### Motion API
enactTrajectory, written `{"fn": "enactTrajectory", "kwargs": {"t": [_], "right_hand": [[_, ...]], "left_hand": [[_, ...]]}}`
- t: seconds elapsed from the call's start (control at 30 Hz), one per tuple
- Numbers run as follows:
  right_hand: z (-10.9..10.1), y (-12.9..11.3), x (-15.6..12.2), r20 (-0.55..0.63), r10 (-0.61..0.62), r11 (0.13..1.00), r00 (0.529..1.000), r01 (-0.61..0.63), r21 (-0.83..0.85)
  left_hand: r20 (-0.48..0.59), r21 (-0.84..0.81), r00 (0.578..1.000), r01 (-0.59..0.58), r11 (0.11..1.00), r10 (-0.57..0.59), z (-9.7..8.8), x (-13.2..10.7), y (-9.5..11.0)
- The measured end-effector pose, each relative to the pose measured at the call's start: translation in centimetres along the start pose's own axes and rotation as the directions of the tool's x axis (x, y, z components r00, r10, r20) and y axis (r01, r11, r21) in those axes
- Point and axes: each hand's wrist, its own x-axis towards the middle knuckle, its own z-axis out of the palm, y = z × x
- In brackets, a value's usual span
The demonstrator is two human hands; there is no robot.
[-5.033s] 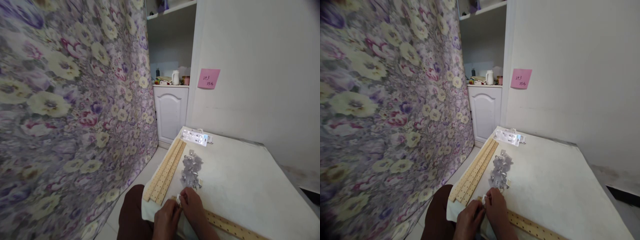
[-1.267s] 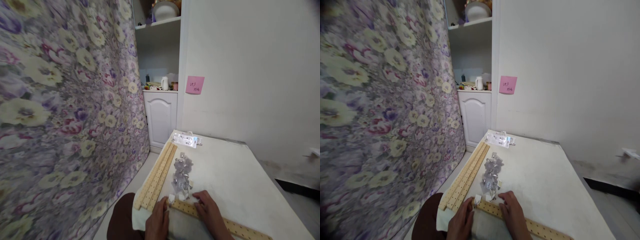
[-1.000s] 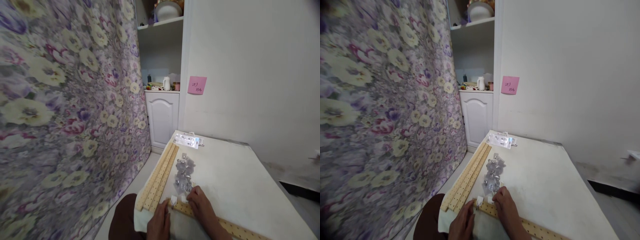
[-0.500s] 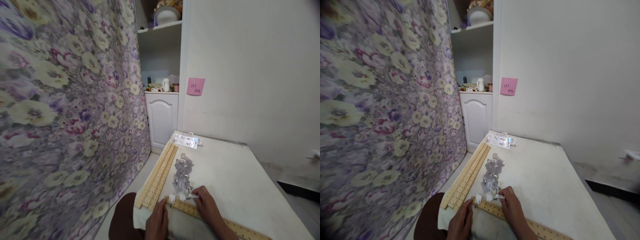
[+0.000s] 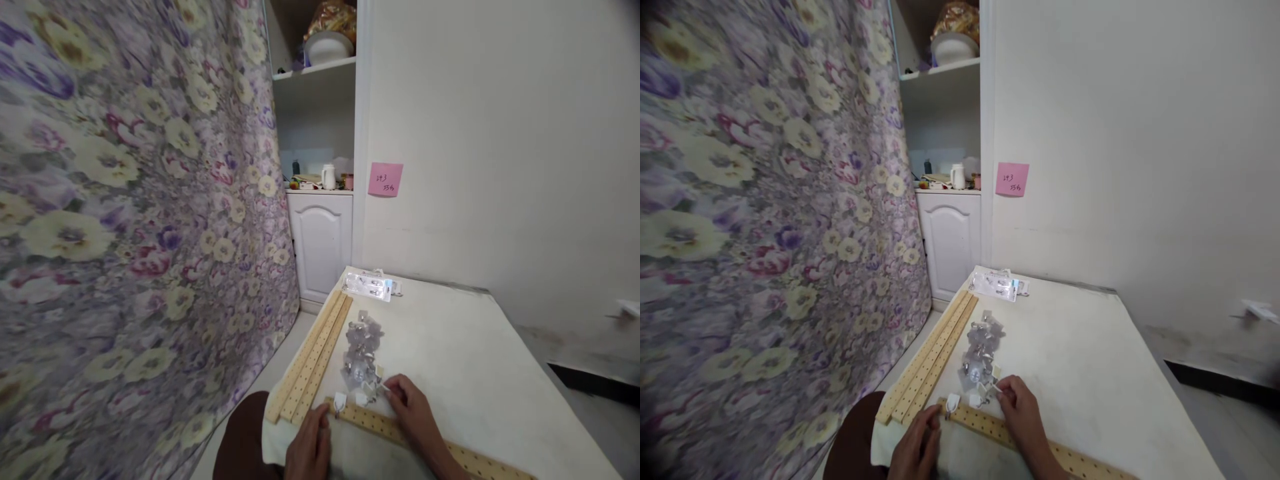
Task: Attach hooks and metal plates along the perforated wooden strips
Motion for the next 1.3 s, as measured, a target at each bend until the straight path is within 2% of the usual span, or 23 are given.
{"fn": "enactTrajectory", "kwargs": {"t": [0.1, 0.2, 0.27, 0.33, 0.4, 0.5, 0.57, 0.63, 0.73, 0.8, 1.03, 1.13, 1.23, 1.3], "right_hand": [[-0.3, 1.1, 0.0, 0.002, 0.086, 0.971, 0.996, -0.085, 0.223], [-0.5, 1.6, -0.3, 0.017, 0.161, 0.896, 0.987, -0.154, 0.417], [-0.6, 1.3, -0.7, 0.015, 0.176, 0.867, 0.984, -0.162, 0.471], [-0.7, 0.4, -1.4, -0.018, 0.157, 0.887, 0.987, -0.132, 0.443], [-0.7, -0.9, -2.1, -0.088, 0.082, 0.937, 0.993, -0.047, 0.346], [-0.6, -2.6, -3.2, -0.167, -0.183, 0.967, 0.969, 0.208, 0.147], [-0.5, -3.2, -3.7, -0.158, -0.355, 0.931, 0.921, 0.364, 0.026], [-0.3, -3.4, -4.0, -0.13, -0.462, 0.887, 0.877, 0.458, -0.061], [0.1, -3.2, -4.1, -0.073, -0.546, 0.835, 0.834, 0.535, -0.129], [0.3, -3.2, -4.2, -0.032, -0.564, 0.819, 0.825, 0.554, -0.15], [0.6, -3.9, -4.7, 0.08, -0.558, 0.82, 0.826, 0.563, -0.105], [0.6, -3.7, -4.7, 0.057, -0.557, 0.829, 0.828, 0.558, -0.009], [0.8, -3.2, -4.6, 0.002, -0.474, 0.878, 0.88, 0.473, 0.073], [1.0, -3.0, -4.5, -0.012, -0.33, 0.938, 0.944, 0.329, 0.106]], "left_hand": [[-0.001, -0.11, 0.999, 0.053, 0.993, -0.053, -1.2, 0.0, 1.6], [0.011, -0.195, 0.997, 0.077, 0.978, -0.076, -1.8, -0.1, 3.5], [0.059, -0.263, 0.993, 0.114, 0.958, -0.102, -1.3, -0.2, 4.8], [0.147, -0.363, 0.974, 0.214, 0.907, -0.171, -0.1, -0.1, 6.2], [0.29, -0.51, 0.932, 0.344, 0.788, -0.218, 1.5, 0.2, 7.4], [0.42, -0.659, 0.874, 0.479, 0.58, -0.244, 3.4, 1.2, 9.1], [0.452, -0.704, 0.845, 0.535, 0.468, -0.286, 3.8, 1.9, 10.0], [0.464, -0.737, 0.825, 0.562, 0.376, -0.323, 3.7, 2.4, 10.6], [0.467, -0.783, 0.817, 0.56, 0.271, -0.339, 3.2, 2.5, 11.0], [0.465, -0.799, 0.815, 0.555, 0.233, -0.346, 3.1, 2.3, 10.8], [0.475, -0.774, 0.763, 0.6, 0.205, -0.439, 3.2, 2.1, 9.6], [0.486, -0.754, 0.743, 0.623, 0.21, -0.46, 3.2, 1.8, 9.6], [0.501, -0.739, 0.715, 0.647, 0.19, -0.487, 3.2, 1.3, 9.7], [0.513, -0.737, 0.693, 0.659, 0.154, -0.507, 3.2, 1.0, 9.6]]}}
